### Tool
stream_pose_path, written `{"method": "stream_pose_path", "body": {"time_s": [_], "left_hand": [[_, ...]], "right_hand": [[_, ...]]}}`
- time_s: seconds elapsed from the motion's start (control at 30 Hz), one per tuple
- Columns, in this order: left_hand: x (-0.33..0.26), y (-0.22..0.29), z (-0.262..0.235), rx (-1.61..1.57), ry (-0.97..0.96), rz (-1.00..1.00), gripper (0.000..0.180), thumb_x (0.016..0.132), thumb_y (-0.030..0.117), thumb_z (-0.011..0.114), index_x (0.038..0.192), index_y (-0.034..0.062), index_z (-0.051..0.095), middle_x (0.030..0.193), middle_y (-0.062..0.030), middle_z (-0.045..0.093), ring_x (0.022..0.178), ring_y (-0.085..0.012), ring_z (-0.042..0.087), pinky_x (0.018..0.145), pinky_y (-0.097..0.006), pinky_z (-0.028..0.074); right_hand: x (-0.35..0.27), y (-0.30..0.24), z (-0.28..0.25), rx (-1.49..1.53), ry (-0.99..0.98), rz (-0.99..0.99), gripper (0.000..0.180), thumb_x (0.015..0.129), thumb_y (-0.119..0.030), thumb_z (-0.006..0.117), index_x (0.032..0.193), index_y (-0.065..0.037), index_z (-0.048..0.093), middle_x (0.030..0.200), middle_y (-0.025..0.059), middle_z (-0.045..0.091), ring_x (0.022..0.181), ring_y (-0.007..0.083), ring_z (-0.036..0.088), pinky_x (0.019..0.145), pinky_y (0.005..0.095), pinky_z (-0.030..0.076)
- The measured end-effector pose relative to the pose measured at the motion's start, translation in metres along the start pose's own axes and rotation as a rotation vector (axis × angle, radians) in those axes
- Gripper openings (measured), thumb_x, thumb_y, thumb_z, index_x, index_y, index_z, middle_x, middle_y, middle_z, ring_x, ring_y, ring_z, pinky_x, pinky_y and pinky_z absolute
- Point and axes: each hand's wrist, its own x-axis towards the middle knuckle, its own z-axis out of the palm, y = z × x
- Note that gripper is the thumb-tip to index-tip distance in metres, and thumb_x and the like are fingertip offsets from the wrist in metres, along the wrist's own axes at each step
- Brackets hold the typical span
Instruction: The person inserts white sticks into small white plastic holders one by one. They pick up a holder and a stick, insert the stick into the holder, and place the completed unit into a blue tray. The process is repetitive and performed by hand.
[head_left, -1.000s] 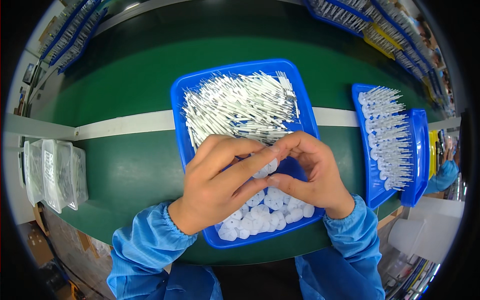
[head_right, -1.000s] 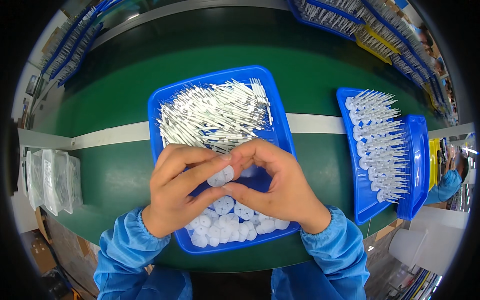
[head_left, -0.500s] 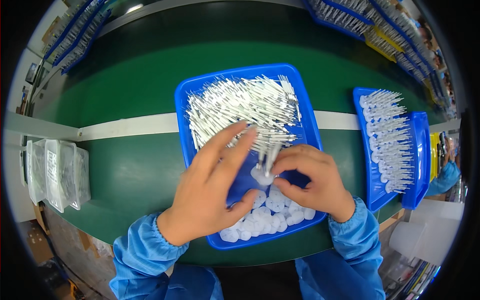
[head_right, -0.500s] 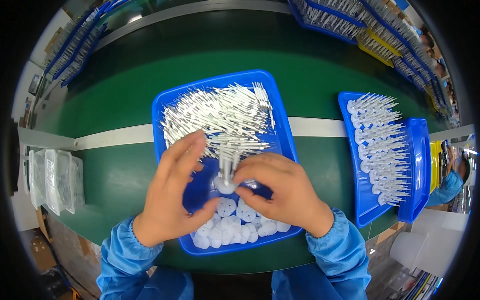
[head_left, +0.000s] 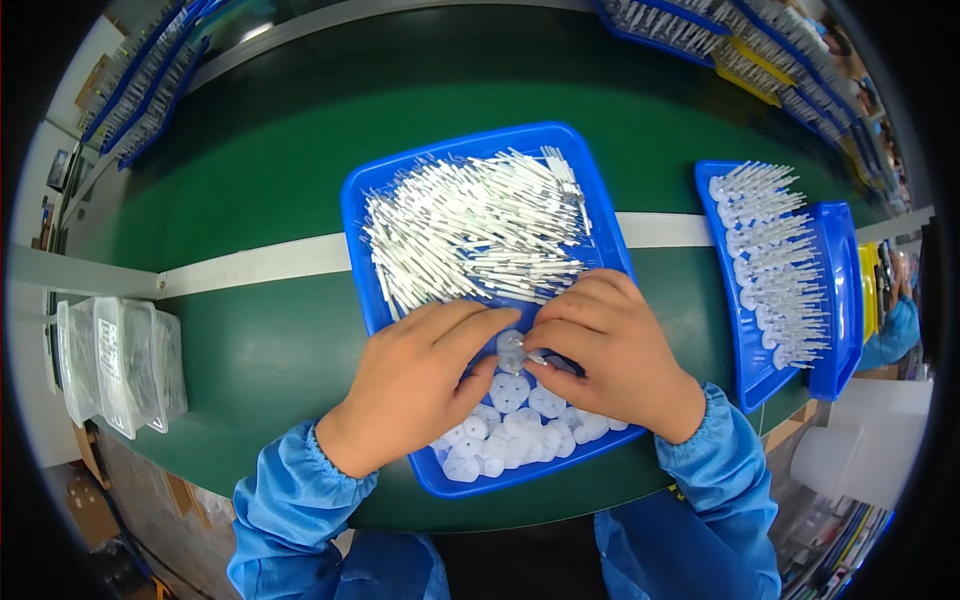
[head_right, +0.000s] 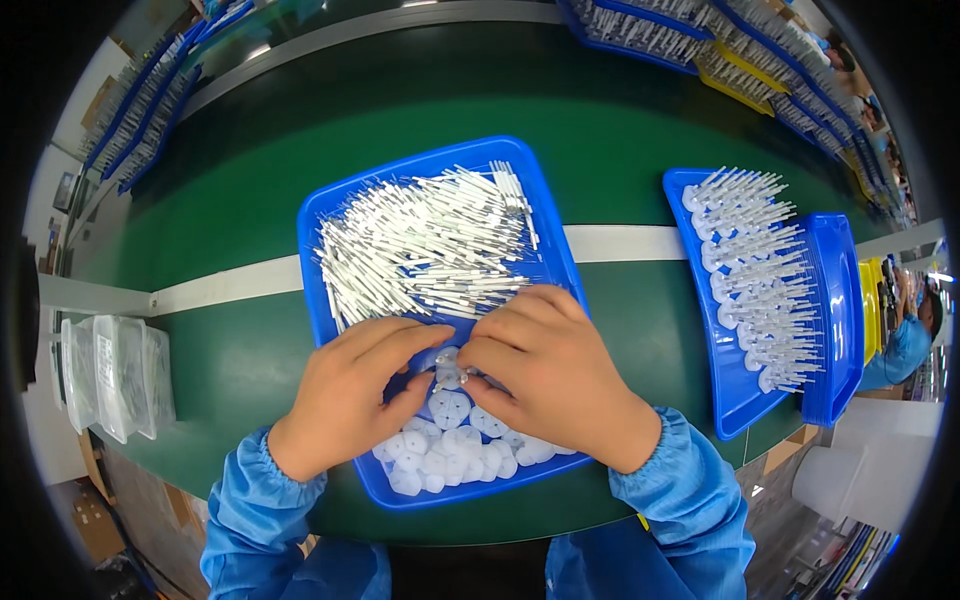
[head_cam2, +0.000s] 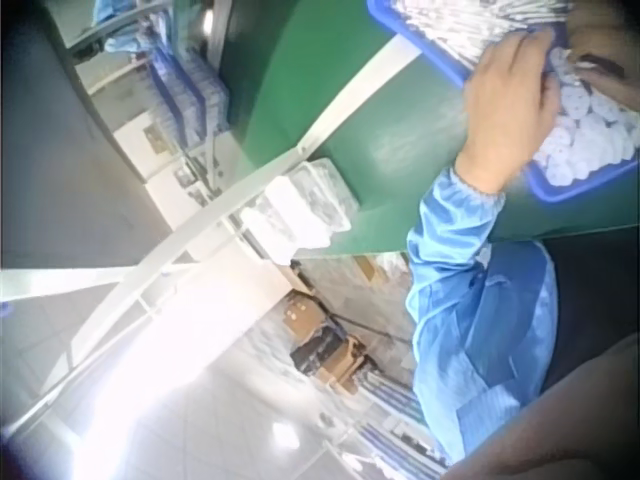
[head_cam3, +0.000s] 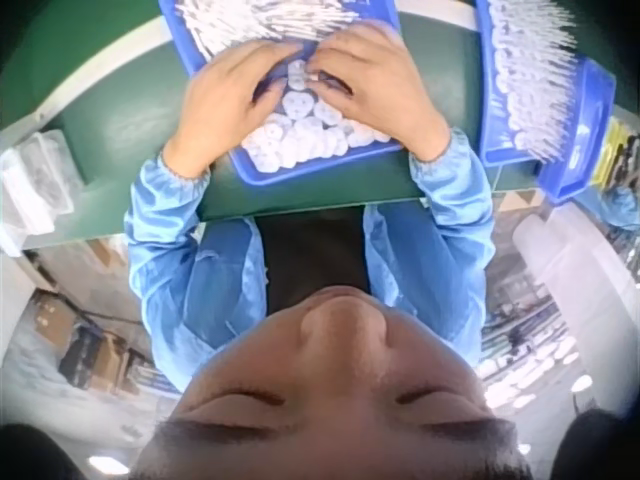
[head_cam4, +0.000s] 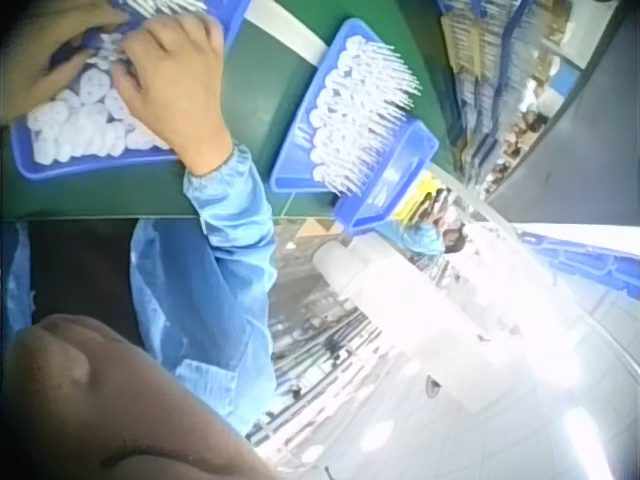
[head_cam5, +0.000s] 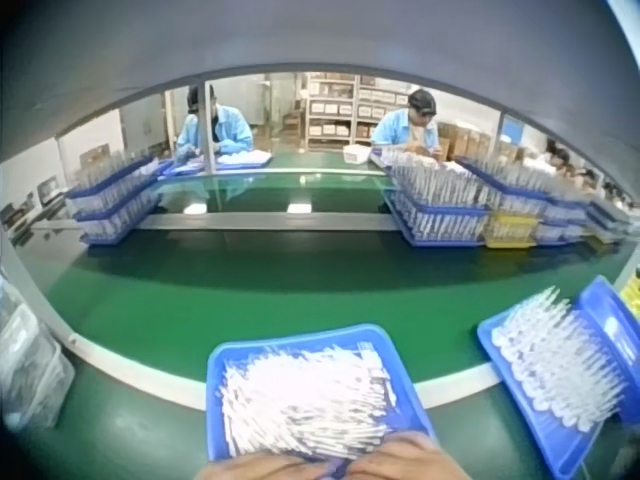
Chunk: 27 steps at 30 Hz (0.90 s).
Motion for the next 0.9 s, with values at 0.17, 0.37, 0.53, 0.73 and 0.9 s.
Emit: {"method": "stream_pose_path", "body": {"time_s": [0.17,0.37,0.53,0.73,0.9], "left_hand": [[0.018,-0.006,0.008,0.042,-0.037,0.087,0.022,0.086,0.008,0.084,0.107,0.0096,0.078,0.104,-0.0073,0.075,0.093,-0.0338,0.073,0.080,-0.044,0.061],[0.008,0.000,0.005,-0.004,0.000,-0.036,0.034,0.085,-0.003,0.084,0.118,0.0030,0.079,0.106,-0.0156,0.076,0.087,-0.0339,0.074,0.074,-0.041,0.061],[-0.004,-0.009,-0.002,0.036,-0.030,-0.034,0.028,0.086,-0.006,0.080,0.113,0.0027,0.081,0.099,-0.0127,0.075,0.075,-0.0237,0.069,0.064,-0.035,0.056],[0.002,-0.014,-0.002,0.058,-0.061,0.074,0.022,0.086,-0.005,0.081,0.107,0.0027,0.082,0.095,-0.0114,0.074,0.067,-0.0204,0.065,0.060,-0.033,0.053],[0.001,-0.015,-0.003,0.042,-0.052,0.062,0.024,0.085,-0.005,0.081,0.109,0.0026,0.082,0.097,-0.0104,0.074,0.066,-0.0185,0.065,0.059,-0.032,0.053]], "right_hand": [[-0.004,-0.002,0.009,-0.097,0.051,0.001,0.020,0.080,-0.017,0.086,0.096,-0.012,0.075,0.102,0.0024,0.072,0.102,0.0266,0.069,0.100,0.0442,0.052],[-0.017,-0.005,0.006,-0.218,0.193,0.002,0.022,0.084,-0.020,0.085,0.101,-0.013,0.073,0.107,0.0021,0.070,0.104,0.0245,0.068,0.102,0.0434,0.050],[-0.095,-0.006,-0.049,-0.113,0.395,0.258,0.020,0.086,-0.021,0.085,0.103,-0.017,0.075,0.107,0.0032,0.073,0.102,0.0243,0.070,0.100,0.0443,0.050],[-0.215,0.011,-0.103,-0.577,0.534,0.762,0.009,0.086,-0.013,0.083,0.093,-0.013,0.077,0.086,0.0017,0.076,0.072,0.0226,0.071,0.078,0.0409,0.049],[-0.246,0.021,-0.114,-0.797,0.430,1.010,0.014,0.087,-0.023,0.085,0.091,-0.012,0.078,0.084,0.0029,0.074,0.076,0.0257,0.069,0.079,0.0416,0.048]]}}
